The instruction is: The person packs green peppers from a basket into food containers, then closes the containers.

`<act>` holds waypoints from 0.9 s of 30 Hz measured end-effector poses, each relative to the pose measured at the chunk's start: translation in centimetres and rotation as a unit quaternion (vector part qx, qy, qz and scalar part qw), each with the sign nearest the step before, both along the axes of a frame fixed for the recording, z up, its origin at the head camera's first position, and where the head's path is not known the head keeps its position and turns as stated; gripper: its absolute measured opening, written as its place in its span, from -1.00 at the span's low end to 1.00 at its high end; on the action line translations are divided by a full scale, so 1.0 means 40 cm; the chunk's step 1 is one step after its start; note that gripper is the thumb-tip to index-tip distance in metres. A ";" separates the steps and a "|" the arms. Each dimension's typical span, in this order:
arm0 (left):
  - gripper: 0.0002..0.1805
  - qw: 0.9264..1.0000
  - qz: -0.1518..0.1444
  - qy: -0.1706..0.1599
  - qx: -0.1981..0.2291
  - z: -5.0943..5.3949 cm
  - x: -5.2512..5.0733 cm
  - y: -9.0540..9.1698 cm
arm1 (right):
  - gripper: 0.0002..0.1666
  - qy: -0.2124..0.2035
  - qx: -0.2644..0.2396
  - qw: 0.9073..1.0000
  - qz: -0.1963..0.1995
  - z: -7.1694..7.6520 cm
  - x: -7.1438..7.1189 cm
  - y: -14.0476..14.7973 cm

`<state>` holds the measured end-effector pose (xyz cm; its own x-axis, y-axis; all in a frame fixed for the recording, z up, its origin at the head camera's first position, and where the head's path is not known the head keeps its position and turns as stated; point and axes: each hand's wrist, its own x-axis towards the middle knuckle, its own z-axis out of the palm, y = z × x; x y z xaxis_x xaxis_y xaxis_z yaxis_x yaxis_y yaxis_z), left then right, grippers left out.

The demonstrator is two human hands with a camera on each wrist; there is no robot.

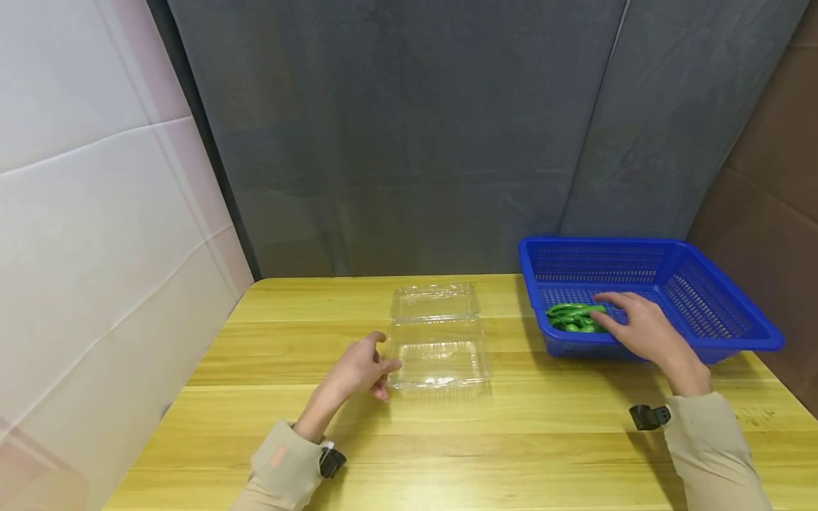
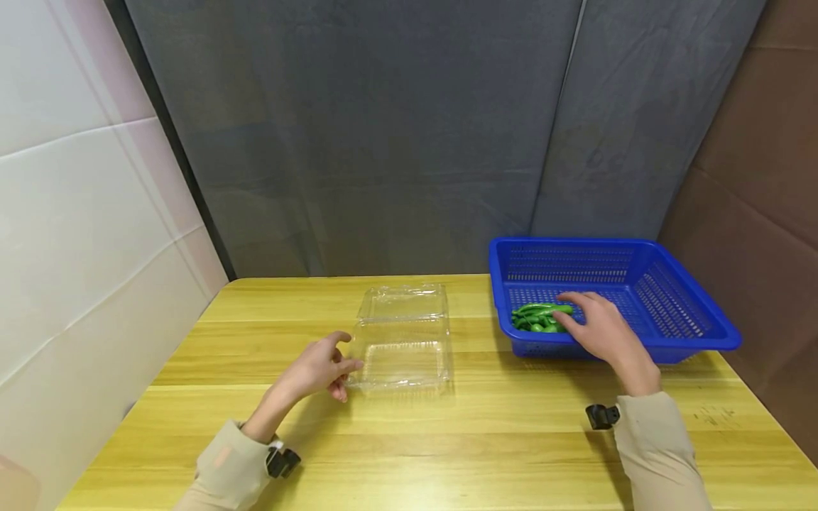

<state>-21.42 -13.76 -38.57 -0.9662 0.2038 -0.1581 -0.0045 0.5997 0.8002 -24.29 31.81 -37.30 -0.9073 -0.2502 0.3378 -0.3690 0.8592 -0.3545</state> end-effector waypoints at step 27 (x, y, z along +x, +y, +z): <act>-0.27 1.000 0.002 -0.001 -0.004 0.000 -0.001 0.000 | -0.47 -0.118 0.010 0.993 -0.002 0.010 -0.009 0.023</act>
